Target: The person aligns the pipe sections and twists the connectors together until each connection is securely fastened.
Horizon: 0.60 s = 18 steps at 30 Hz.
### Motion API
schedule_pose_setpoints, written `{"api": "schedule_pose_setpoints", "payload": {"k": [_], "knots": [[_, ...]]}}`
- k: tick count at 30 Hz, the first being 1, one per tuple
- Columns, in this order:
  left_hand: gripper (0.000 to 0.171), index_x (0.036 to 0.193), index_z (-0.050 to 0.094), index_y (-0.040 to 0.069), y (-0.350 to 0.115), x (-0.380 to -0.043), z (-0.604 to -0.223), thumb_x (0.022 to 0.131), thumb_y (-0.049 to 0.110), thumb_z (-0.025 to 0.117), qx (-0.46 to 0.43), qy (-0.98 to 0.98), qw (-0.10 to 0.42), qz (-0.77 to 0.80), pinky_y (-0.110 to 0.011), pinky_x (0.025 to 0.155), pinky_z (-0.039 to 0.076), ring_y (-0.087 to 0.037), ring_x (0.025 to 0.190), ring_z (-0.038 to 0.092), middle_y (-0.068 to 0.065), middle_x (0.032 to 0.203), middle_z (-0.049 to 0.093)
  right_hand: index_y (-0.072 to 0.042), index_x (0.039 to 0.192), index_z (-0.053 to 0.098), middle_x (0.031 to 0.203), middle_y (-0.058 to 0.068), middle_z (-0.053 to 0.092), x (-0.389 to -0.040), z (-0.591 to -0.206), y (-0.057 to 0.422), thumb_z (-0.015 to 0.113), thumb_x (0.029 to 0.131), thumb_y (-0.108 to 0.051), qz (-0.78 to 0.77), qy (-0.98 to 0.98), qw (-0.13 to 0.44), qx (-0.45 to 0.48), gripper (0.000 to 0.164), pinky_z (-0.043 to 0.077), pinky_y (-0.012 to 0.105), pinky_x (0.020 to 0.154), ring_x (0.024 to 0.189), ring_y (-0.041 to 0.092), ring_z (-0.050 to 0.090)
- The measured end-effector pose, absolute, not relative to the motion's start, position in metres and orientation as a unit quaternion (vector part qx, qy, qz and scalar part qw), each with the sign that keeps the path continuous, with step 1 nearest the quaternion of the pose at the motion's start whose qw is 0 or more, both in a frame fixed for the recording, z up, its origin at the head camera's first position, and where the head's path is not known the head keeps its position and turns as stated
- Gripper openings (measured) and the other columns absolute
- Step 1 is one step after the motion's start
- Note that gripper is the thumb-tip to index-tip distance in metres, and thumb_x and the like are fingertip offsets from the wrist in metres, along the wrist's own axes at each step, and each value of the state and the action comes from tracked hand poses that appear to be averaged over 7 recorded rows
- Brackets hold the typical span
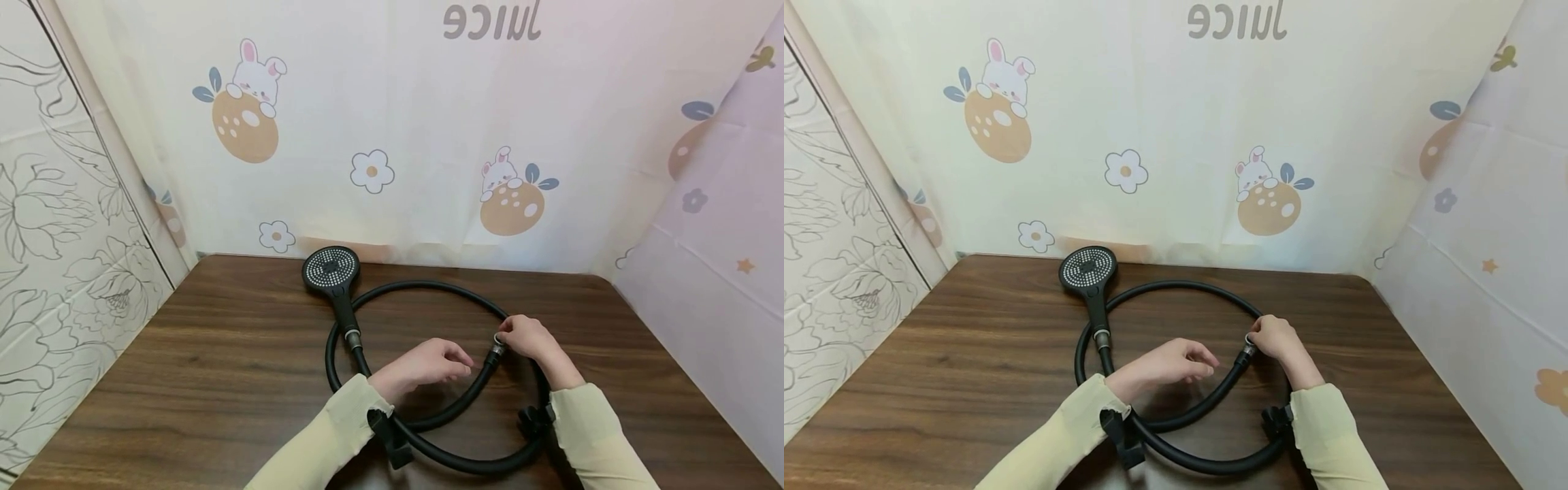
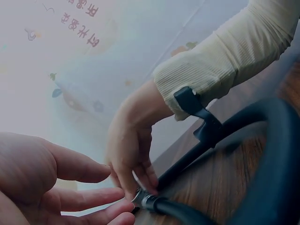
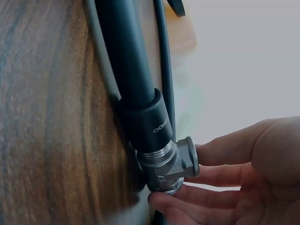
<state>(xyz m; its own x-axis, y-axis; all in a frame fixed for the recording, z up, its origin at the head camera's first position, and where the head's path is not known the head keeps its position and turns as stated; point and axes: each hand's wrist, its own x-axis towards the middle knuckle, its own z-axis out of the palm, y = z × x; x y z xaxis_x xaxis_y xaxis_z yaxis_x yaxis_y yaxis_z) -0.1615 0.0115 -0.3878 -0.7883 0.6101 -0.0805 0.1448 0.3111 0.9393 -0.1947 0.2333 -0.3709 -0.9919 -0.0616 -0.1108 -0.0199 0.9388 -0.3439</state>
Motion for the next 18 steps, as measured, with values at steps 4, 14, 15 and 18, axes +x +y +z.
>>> {"api": "schedule_pose_setpoints", "payload": {"k": [4, 14, 15, 18], "knots": [[0.022, 0.103, 0.065, 0.006, 0.002, -0.166, -0.387, 0.088, 0.021, 0.059, 0.235, 0.783, 0.214, 0.534, -0.031, 0.069, 0.049, -0.017, 0.079, 0.059, 0.0, 0.088, 0.063, 0.006, 0.109, 0.057, 0.107, 0.025, 0.058, -0.196, -0.371, 0.236, 0.054, 0.089, -0.019, -0.178, 0.981, 0.075, -0.029, 0.031, 0.046, 0.044, 0.071, 0.091, 0.036, 0.057], [0.022, 0.104, 0.065, 0.005, -0.019, -0.174, -0.383, 0.088, 0.019, 0.059, 0.211, 0.796, 0.193, 0.534, -0.039, 0.075, 0.049, -0.025, 0.087, 0.06, -0.001, 0.096, 0.062, 0.007, 0.111, 0.056, 0.109, 0.025, 0.056, -0.194, -0.365, 0.235, 0.053, 0.088, -0.013, -0.176, 0.978, 0.106, -0.036, 0.03, 0.046, 0.044, 0.073, 0.093, 0.036, 0.056], [0.022, 0.104, 0.065, 0.005, -0.02, -0.175, -0.383, 0.088, 0.019, 0.059, 0.209, 0.797, 0.191, 0.534, -0.04, 0.075, 0.049, -0.025, 0.086, 0.06, -0.002, 0.096, 0.062, 0.008, 0.112, 0.055, 0.11, 0.026, 0.056, -0.194, -0.363, 0.234, 0.051, 0.088, -0.011, -0.174, 0.978, 0.108, -0.039, 0.03, 0.047, 0.044, 0.073, 0.094, 0.037, 0.055], [0.023, 0.105, 0.065, 0.005, -0.026, -0.179, -0.381, 0.088, 0.02, 0.058, 0.205, 0.799, 0.189, 0.533, -0.041, 0.075, 0.048, -0.025, 0.086, 0.059, -0.002, 0.097, 0.062, 0.009, 0.115, 0.053, 0.113, 0.028, 0.054, -0.193, -0.36, 0.232, 0.045, 0.088, -0.006, -0.172, 0.978, 0.111, -0.042, 0.032, 0.047, 0.043, 0.072, 0.094, 0.036, 0.055]]}}
